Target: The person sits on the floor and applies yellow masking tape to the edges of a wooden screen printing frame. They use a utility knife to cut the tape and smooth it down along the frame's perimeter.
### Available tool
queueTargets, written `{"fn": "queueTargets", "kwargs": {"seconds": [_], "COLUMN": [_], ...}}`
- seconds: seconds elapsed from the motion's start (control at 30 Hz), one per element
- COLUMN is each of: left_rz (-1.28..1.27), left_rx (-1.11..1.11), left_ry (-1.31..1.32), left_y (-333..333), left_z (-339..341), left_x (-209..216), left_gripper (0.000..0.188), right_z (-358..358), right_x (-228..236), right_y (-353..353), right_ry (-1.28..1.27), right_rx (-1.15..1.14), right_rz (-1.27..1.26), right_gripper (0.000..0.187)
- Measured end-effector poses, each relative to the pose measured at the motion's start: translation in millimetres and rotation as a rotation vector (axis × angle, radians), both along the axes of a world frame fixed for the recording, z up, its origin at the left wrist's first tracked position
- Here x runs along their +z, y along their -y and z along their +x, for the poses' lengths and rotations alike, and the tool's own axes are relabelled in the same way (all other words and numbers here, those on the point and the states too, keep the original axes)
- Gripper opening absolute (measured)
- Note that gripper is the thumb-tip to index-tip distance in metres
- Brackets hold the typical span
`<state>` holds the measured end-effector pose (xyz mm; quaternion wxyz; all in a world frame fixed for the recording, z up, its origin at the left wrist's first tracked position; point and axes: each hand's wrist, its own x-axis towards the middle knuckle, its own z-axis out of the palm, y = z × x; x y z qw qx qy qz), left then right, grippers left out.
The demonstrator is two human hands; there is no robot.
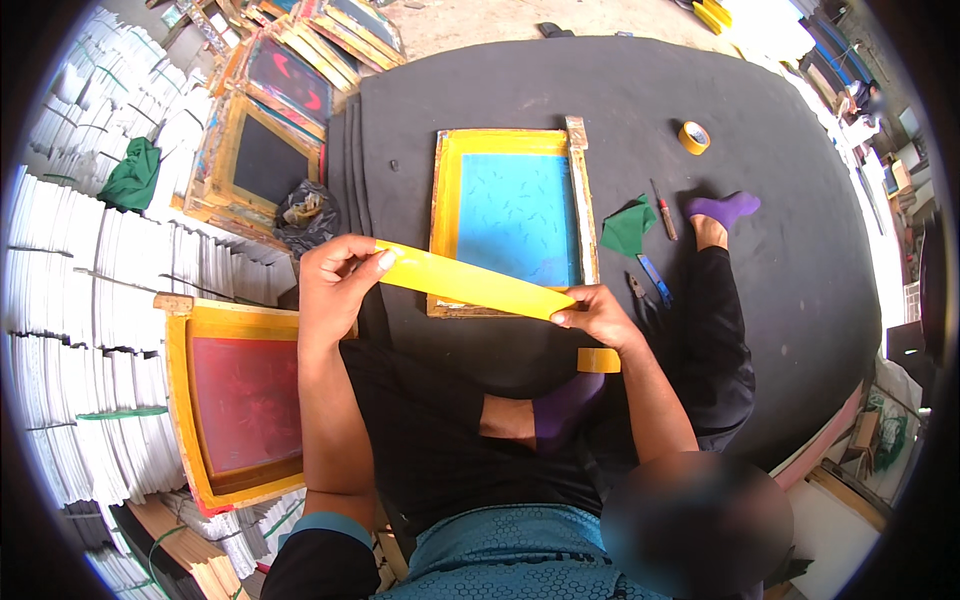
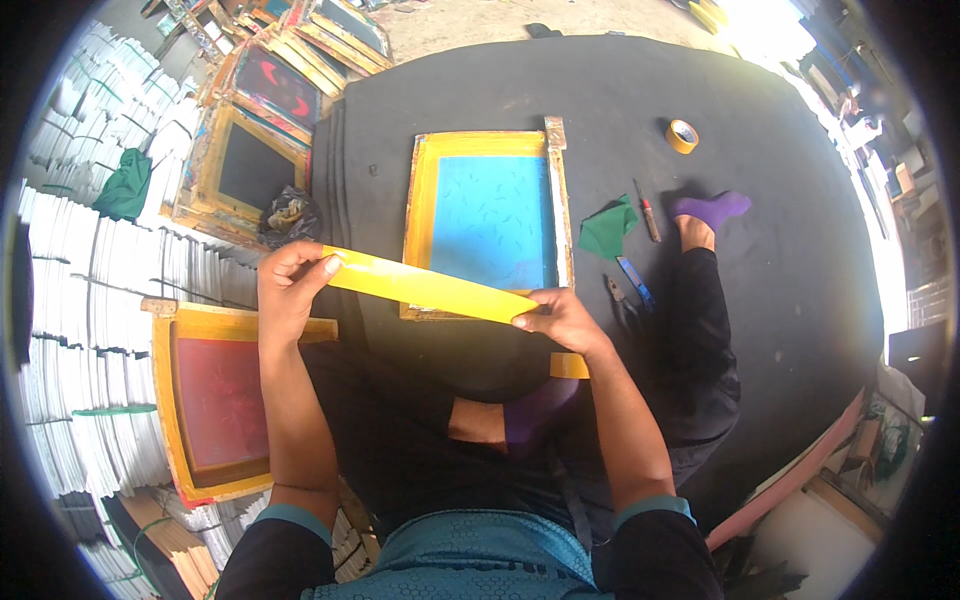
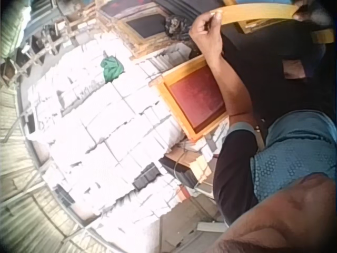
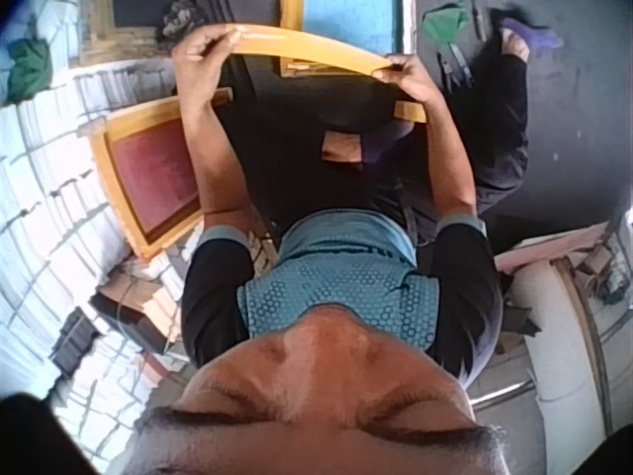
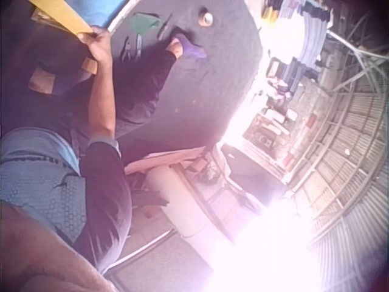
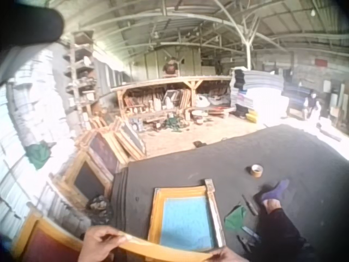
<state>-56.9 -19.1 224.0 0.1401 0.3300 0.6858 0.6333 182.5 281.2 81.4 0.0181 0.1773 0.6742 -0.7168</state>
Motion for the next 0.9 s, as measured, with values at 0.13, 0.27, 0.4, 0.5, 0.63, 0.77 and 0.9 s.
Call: {"fn": "queueTargets", "kwargs": {"seconds": [0.13,0.27,0.4,0.5,0.63,0.77,0.9], "left_rz": [-0.041,-0.167,-0.266,-0.334,-0.412,-0.487,-0.546], "left_rx": [0.086,0.17,0.203,0.209,0.23,0.242,0.228], "left_ry": [0.044,0.037,0.098,0.168,0.219,0.241,0.254], "left_y": [-1.9,-7.2,-11.2,-12.9,-15.9,-16.5,-15.0], "left_z": [-4.2,-3.9,0.2,4.2,8.4,10.2,7.1], "left_x": [-35.5,-74.9,-117.1,-152.0,-186.9,-206.7,-216.7], "left_gripper": [0.009,0.009,0.013,0.017,0.02,0.022,0.024], "right_z": [20.3,27.5,31.7,31.9,27.9,26.9,27.0], "right_x": [-11.4,-10.9,-22.2,-37.3,-44.1,-57.5,-65.9], "right_y": [-27.3,-32.5,-34.3,-36.7,-33.7,-30.8,-29.7], "right_ry": [-0.001,-0.026,0.001,0.05,0.195,0.28,0.349], "right_rx": [-0.169,-0.361,-0.491,-0.54,-0.578,-0.608,-0.616], "right_rz": [-0.103,-0.156,-0.132,-0.07,0.109,0.144,0.135], "right_gripper": [0.017,0.015,0.012,0.015,0.021,0.023,0.022]}}
